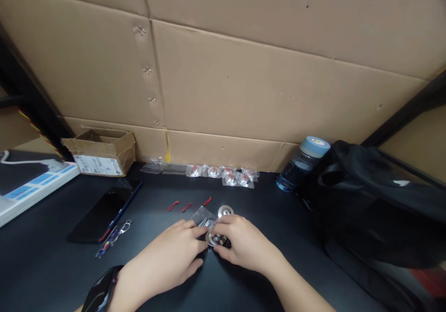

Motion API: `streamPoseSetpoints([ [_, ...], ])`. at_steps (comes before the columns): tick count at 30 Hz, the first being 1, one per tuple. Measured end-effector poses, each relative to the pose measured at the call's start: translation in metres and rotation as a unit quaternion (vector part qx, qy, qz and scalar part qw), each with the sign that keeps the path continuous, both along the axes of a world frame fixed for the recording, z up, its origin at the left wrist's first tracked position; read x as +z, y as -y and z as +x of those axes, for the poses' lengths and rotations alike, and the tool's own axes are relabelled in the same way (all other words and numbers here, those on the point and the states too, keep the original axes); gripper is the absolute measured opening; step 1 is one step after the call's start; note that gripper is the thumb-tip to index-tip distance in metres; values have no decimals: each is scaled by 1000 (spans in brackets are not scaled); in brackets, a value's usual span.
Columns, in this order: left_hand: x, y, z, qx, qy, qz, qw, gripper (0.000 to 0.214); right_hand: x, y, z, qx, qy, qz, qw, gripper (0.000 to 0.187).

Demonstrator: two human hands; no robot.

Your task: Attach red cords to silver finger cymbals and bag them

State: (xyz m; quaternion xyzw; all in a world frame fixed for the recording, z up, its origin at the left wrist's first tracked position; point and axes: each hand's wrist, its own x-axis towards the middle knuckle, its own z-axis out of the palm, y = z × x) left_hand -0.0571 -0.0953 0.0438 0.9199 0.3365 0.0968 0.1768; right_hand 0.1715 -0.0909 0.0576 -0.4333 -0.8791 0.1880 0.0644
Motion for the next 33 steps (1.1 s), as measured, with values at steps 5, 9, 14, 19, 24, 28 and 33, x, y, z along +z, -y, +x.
streamPoseSetpoints([
  [5, 4, -1, -1, 8, -22, -17, 1000, 29, 7, 0, 4, 20, 18, -5, 1000, 10],
  [9, 2, 0, -3, 11, -3, -16, 1000, 33, 8, 3, 6, 23, 45, 7, 999, 13],
  [14, -4, 0, -4, 4, 6, -8, 1000, 37, 4, 7, 4, -14, 86, 48, 995, 12],
  [19, -9, 0, -2, 7, 0, 2, 1000, 37, 5, 10, 2, 10, 67, 28, 997, 13],
  [24, -6, -1, 0, 22, -30, -14, 999, 39, 6, 12, -2, 17, 46, 20, 999, 15],
  [28, 1, 0, 3, 34, -46, -34, 998, 42, 3, 11, -4, -6, 46, 41, 998, 12],
  [33, 4, 1, 3, 44, -54, -37, 997, 41, 3, 7, -1, -38, 42, 69, 996, 9],
])
